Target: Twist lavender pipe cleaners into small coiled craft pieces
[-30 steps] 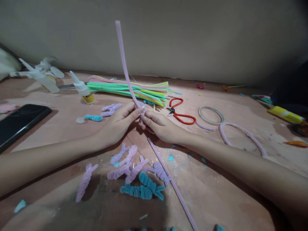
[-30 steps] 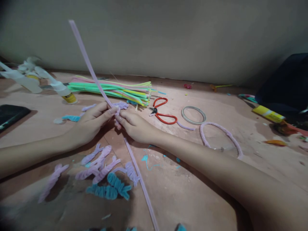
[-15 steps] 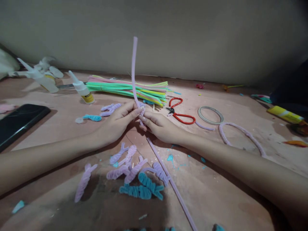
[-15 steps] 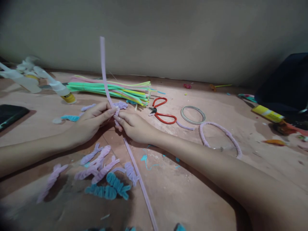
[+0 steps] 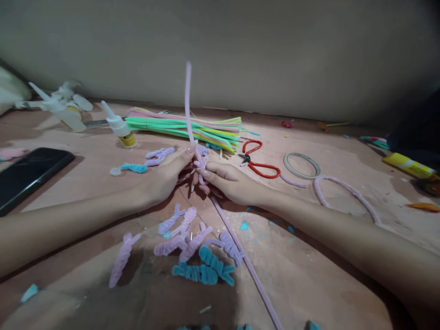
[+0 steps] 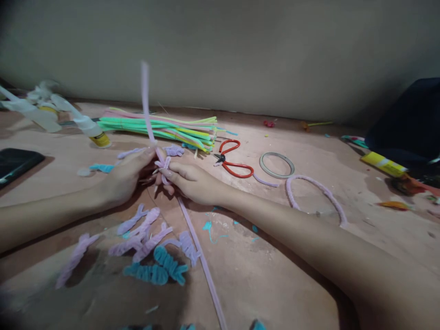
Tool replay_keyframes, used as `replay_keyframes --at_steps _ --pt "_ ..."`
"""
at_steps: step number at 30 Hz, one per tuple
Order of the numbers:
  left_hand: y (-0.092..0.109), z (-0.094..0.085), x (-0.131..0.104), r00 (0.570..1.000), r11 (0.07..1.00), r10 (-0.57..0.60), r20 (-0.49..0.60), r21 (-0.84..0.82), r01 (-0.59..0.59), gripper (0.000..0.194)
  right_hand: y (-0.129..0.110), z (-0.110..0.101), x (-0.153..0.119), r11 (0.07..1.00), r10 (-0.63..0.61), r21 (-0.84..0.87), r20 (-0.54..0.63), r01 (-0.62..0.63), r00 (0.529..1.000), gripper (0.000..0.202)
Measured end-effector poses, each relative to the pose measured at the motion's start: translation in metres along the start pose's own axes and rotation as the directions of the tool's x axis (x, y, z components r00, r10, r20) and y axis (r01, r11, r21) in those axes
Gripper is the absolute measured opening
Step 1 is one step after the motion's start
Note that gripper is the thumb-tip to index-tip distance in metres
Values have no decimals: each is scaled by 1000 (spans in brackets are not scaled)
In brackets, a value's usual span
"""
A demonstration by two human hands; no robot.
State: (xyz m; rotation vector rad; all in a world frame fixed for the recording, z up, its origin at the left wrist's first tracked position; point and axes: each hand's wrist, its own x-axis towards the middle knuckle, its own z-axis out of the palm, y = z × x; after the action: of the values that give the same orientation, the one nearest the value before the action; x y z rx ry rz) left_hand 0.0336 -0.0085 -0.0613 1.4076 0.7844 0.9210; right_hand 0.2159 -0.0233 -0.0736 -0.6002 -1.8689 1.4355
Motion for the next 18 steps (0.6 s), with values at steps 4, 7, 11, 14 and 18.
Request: replay_keyframes --at_steps 4,7,11,14,18 --pt "-1 -2 -1 998 998 44 50 32 -45 45 2 -3 0 994 40 98 21 -42 999 41" --pt "-3 -5 -1 995 989 79 60 117 -85 38 3 -4 2 991 -4 131 32 -1 999 34" --pt "-4 -8 -2 988 959 144 53 238 -153 39 0 -5 3 975 -11 221 64 -3 998 26" --pt "-4 -8 -1 985 947 154 76 272 -169 41 -3 -7 2 967 47 247 79 -65 996 23" --pt "-7 -10 2 986 935 159 58 313 -169 39 -1 -5 2 949 151 277 14 -149 988 26"
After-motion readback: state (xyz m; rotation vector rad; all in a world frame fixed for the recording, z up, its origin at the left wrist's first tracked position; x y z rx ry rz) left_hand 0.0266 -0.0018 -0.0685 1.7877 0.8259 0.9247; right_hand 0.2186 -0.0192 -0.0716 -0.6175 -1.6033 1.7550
